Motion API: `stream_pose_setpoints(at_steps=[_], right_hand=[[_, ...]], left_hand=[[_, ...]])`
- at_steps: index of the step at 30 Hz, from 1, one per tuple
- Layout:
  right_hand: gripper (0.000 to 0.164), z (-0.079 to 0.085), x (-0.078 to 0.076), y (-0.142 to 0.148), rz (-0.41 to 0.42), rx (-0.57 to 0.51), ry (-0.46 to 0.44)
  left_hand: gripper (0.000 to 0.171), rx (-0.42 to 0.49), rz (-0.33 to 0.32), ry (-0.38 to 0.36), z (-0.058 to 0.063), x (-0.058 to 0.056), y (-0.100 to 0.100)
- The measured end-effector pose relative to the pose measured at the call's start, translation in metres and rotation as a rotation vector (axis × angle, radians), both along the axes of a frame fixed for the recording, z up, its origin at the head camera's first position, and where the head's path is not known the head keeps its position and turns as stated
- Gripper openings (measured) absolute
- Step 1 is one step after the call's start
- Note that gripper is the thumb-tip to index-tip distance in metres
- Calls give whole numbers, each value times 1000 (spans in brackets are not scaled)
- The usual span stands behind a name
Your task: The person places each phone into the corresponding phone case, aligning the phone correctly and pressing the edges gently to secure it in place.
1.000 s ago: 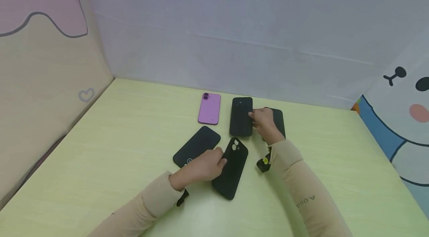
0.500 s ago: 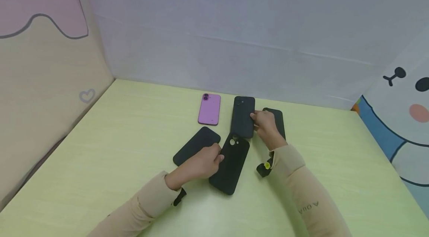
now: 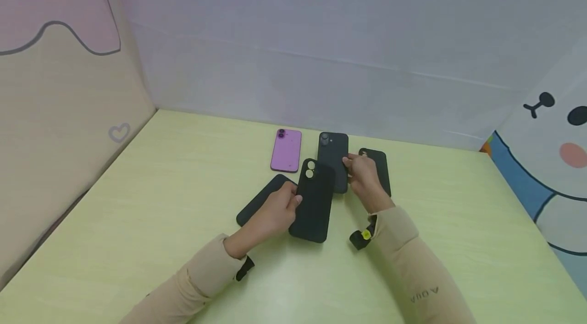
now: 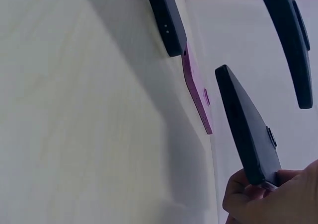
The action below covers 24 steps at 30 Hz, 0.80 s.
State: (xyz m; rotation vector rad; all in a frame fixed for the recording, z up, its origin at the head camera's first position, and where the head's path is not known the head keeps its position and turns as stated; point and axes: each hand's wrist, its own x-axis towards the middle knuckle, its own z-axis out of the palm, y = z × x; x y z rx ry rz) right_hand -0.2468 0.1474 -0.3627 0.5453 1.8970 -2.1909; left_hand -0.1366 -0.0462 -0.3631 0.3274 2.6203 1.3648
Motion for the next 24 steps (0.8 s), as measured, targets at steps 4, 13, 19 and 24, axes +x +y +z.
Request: stream_pose_setpoints(at_steps=[4, 13, 19, 24], right_hand=[[47, -1, 4, 0, -1, -10, 2], [47, -2, 12, -1, -12, -32, -17], [49, -1, 17, -1, 13, -79, -3], [50, 0, 23, -1, 29, -103, 0]], left_hand=[[22, 6, 34, 44, 0, -2, -1], [24, 21, 51, 64, 4, -9, -4], [24, 36, 80, 52, 5, -16, -5], [24, 39, 93, 66, 5, -18, -4]])
